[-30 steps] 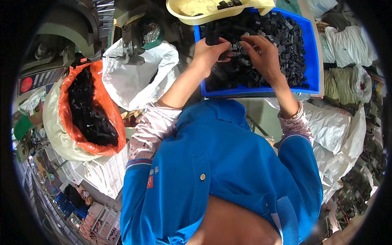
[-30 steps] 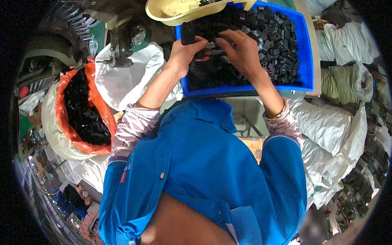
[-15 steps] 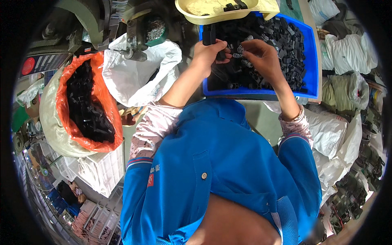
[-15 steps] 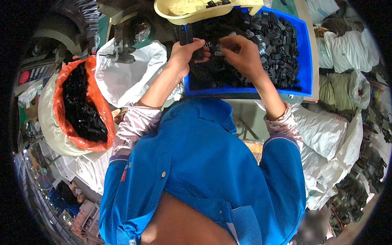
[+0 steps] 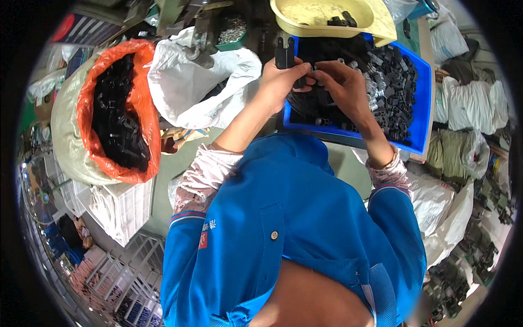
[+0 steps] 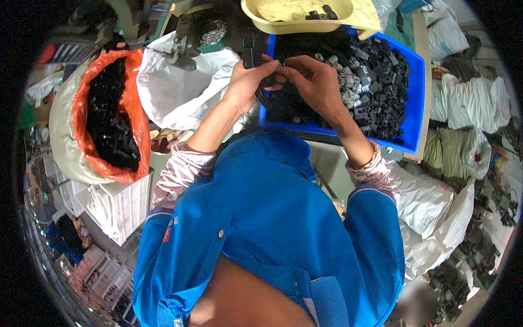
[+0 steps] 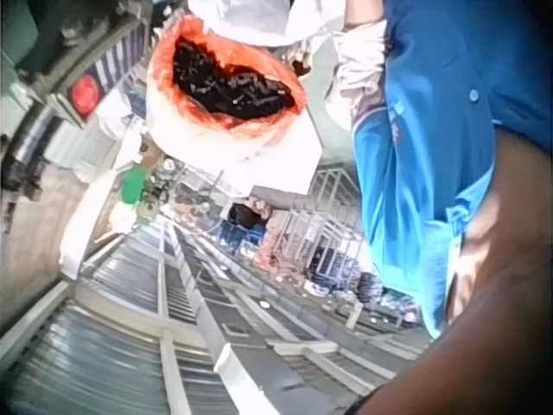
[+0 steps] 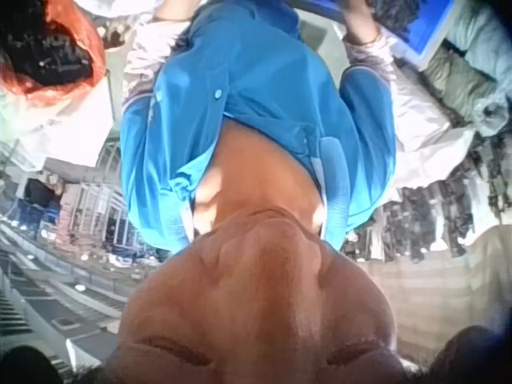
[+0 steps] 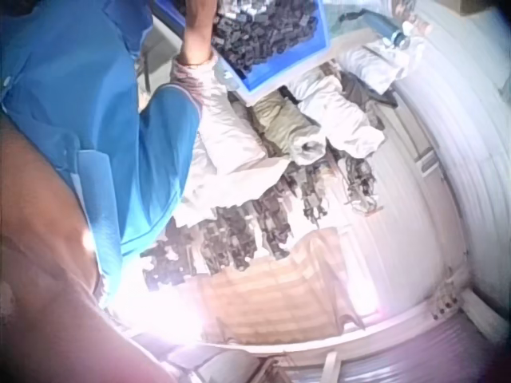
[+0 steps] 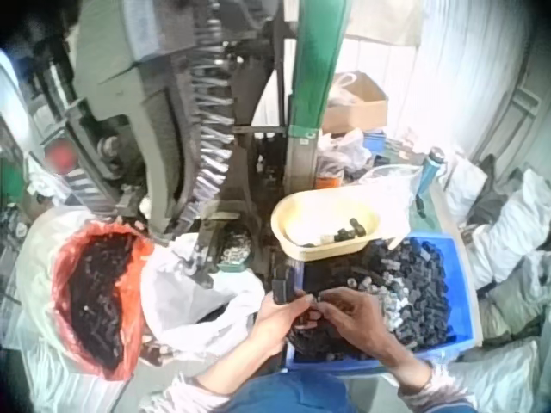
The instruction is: The person picks up black plastic components from a large bag and a blue bin, then assembles them by hand. The person repeatedly picks up parts, joins them together, and places the assembled units into a yellow bin.
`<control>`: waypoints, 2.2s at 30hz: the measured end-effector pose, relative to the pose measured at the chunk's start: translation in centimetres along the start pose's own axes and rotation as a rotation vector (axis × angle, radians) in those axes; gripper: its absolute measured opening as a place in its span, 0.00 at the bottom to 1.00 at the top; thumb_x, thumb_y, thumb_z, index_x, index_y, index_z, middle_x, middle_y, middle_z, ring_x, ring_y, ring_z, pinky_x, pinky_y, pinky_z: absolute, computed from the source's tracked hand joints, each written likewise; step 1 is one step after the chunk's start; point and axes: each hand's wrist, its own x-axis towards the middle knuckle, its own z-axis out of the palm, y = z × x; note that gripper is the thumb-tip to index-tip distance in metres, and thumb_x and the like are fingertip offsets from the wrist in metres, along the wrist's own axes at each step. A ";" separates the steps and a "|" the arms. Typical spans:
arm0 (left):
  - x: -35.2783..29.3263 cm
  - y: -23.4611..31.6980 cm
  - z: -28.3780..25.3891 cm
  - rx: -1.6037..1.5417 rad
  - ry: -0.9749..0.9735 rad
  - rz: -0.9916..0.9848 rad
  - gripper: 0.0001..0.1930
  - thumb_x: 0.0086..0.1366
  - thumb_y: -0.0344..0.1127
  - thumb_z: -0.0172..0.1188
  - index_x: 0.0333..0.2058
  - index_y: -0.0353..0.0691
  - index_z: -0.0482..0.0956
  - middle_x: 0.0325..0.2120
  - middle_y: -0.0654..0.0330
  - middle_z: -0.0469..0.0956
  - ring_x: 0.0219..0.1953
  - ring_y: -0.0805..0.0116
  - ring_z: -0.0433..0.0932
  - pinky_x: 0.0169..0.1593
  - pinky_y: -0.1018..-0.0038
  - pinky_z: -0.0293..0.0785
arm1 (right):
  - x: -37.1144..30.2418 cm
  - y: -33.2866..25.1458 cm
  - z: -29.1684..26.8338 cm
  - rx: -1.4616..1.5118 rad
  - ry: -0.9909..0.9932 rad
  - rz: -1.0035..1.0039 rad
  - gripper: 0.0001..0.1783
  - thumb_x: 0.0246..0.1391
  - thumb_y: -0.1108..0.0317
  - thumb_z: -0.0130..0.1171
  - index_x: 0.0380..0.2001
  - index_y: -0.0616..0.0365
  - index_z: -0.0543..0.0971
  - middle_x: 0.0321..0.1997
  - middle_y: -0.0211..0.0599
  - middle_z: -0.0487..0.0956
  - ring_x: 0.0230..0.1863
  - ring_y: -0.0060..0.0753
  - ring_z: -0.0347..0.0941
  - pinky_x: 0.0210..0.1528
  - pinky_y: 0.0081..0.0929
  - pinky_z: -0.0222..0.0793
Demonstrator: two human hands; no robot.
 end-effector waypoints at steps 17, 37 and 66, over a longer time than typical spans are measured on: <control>-8.6 1.1 -8.9 -0.001 0.191 0.403 0.18 0.59 0.22 0.64 0.49 0.27 0.74 0.41 0.56 0.77 0.40 0.68 0.79 0.44 0.66 0.84 | 4.5 -3.2 7.8 0.359 -0.464 -0.071 0.12 0.60 0.69 0.60 0.43 0.67 0.79 0.34 0.36 0.82 0.32 0.20 0.75 0.38 0.19 0.71; -12.6 2.1 -9.6 0.371 0.525 0.661 0.17 0.55 0.27 0.71 0.43 0.34 0.78 0.29 0.67 0.77 0.31 0.79 0.73 0.39 0.79 0.73 | 4.4 -6.8 12.8 -0.186 -0.460 -0.852 0.13 0.52 0.77 0.62 0.42 0.58 0.80 0.40 0.41 0.81 0.36 0.41 0.80 0.36 0.29 0.75; -12.3 2.0 -12.5 0.198 0.354 0.423 0.10 0.63 0.31 0.64 0.37 0.28 0.80 0.28 0.55 0.81 0.31 0.69 0.81 0.40 0.74 0.78 | 1.5 -2.4 13.4 0.434 -0.396 -0.082 0.16 0.58 0.72 0.60 0.48 0.70 0.78 0.39 0.41 0.82 0.36 0.24 0.78 0.41 0.21 0.74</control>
